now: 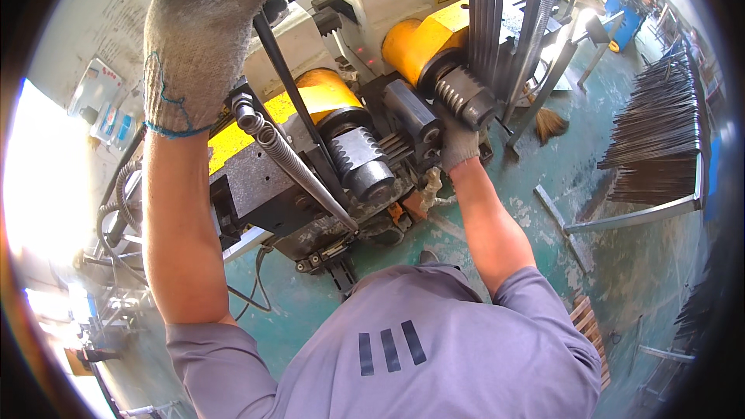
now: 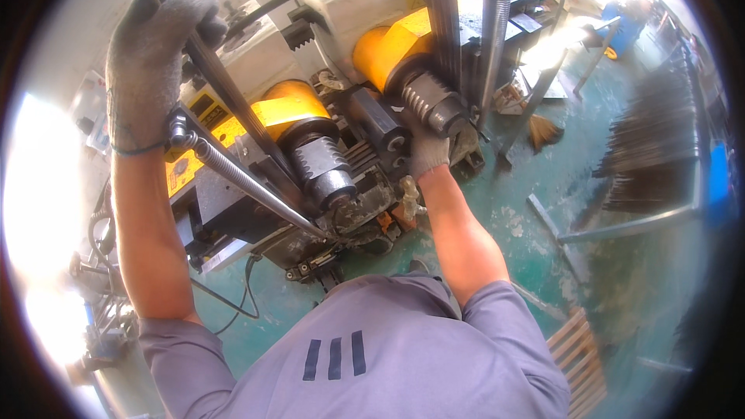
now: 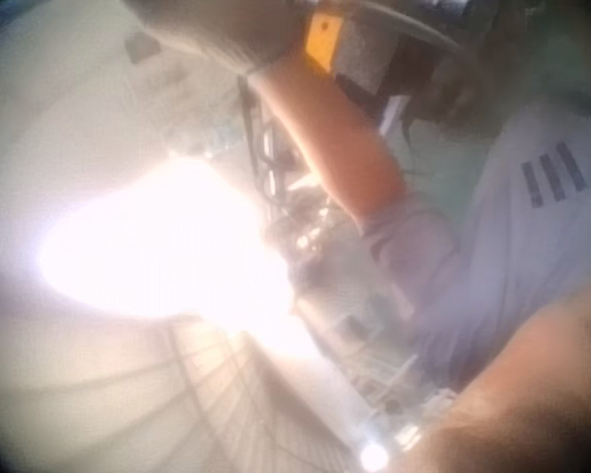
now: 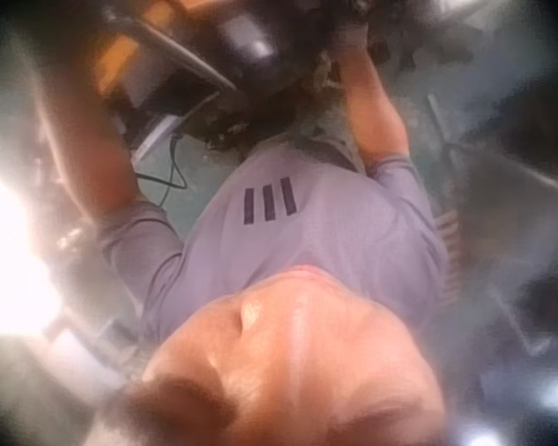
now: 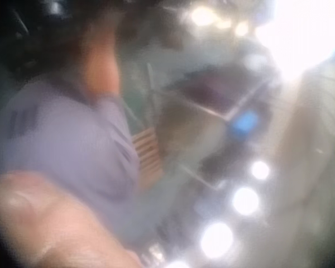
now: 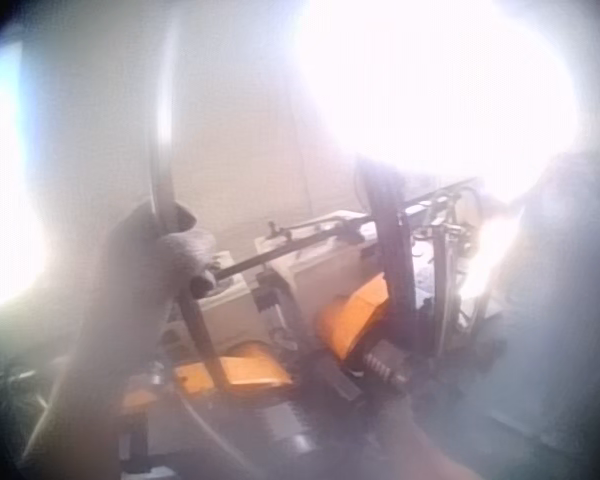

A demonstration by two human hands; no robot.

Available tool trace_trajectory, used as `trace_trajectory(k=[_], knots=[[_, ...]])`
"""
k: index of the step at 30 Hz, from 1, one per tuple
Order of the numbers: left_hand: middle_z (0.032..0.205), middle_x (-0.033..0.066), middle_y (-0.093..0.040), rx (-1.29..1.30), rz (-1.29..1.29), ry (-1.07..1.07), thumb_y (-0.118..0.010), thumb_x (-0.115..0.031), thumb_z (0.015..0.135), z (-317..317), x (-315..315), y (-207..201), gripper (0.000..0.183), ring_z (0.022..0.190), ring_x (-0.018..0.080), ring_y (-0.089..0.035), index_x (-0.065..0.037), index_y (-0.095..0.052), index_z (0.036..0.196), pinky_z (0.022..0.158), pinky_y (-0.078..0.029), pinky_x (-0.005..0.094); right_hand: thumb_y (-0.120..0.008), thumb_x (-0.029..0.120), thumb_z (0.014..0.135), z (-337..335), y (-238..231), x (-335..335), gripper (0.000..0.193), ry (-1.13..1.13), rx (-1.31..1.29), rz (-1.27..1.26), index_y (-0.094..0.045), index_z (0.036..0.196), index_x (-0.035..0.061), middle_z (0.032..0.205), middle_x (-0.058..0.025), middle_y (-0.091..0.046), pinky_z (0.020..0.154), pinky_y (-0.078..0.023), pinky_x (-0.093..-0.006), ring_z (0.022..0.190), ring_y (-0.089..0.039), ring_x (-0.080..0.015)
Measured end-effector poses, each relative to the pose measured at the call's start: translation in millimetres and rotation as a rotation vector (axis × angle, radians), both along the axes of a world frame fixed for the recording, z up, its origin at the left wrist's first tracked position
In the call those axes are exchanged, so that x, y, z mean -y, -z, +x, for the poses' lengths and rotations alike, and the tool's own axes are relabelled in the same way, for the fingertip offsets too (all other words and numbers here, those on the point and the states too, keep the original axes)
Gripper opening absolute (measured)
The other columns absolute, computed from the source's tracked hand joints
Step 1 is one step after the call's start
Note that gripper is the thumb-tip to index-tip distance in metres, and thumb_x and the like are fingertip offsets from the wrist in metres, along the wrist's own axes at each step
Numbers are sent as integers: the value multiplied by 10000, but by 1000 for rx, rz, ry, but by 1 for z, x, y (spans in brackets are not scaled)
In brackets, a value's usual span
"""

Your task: The person picks up straight metal pipes from a stack, places them into a bending machine, and activates the machine to bend them into a rectangular frame shape. The person then removes the bent frame and places it on a wooden pallet before repeating the process.

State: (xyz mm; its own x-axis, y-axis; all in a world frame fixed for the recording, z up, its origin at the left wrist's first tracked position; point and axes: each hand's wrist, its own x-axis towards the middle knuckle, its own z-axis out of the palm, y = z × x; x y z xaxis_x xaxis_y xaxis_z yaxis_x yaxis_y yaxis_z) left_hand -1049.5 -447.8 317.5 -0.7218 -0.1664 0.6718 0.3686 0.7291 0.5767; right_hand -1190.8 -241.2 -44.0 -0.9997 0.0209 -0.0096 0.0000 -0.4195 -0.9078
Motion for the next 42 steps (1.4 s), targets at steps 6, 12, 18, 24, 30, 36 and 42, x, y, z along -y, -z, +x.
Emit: trace_trajectory(k=[6,12,18,24,30,36,42], knots=[[898,107,-747,-7,-48,-68,-732,-506,936,4,-4,3,547,794,189,-738,-2,-712,1149,737,-577,332,-790,132,913,-1,1,-1,372,40,0,113,-701,1270,79,1144,-35,-701,813,-547,-327,977,-664,-148],[878,82,-614,-45,114,63,-696,-220,936,1,-8,1,249,807,196,-619,-6,-605,1025,809,-548,352,-793,126,916,1,-5,1,375,13,12,13,-694,1276,83,1167,-28,-701,812,-554,-328,984,-663,-142],[875,73,-611,31,196,-51,-684,-162,930,17,-54,-13,212,790,190,-618,2,-607,1039,780,-540,331,-805,168,910,-3,1,0,402,-3,57,-91,-687,1275,49,1169,-39,-695,863,-557,-334,1024,-654,-144],[850,102,-722,42,-40,-31,-692,-445,950,18,-5,-14,458,775,211,-723,-10,-734,1087,822,-579,346,-762,144,938,2,-5,3,308,-23,-83,48,-709,1229,57,1132,-39,-705,836,-561,-329,994,-669,-145],[868,149,-716,243,133,-21,-682,-234,945,27,0,-17,307,797,236,-732,61,-702,1025,872,-605,361,-647,62,973,-3,31,-7,206,-61,-97,34,-733,1156,23,1064,-30,-733,795,-554,-322,953,-679,-126],[949,162,-737,262,68,14,-703,-184,919,30,4,-9,377,884,267,-751,50,-639,1207,915,-616,390,-571,4,938,-7,52,-9,220,-133,-50,229,-771,1025,32,921,-35,-744,724,-547,-306,816,-686,-119],[938,136,-750,279,112,-1,-702,-230,932,31,10,-5,313,881,257,-745,3,-692,1140,872,-602,399,-559,-2,930,-19,85,-11,206,-46,-322,643,-762,915,27,898,-35,-739,719,-550,-311,797,-692,-126]])
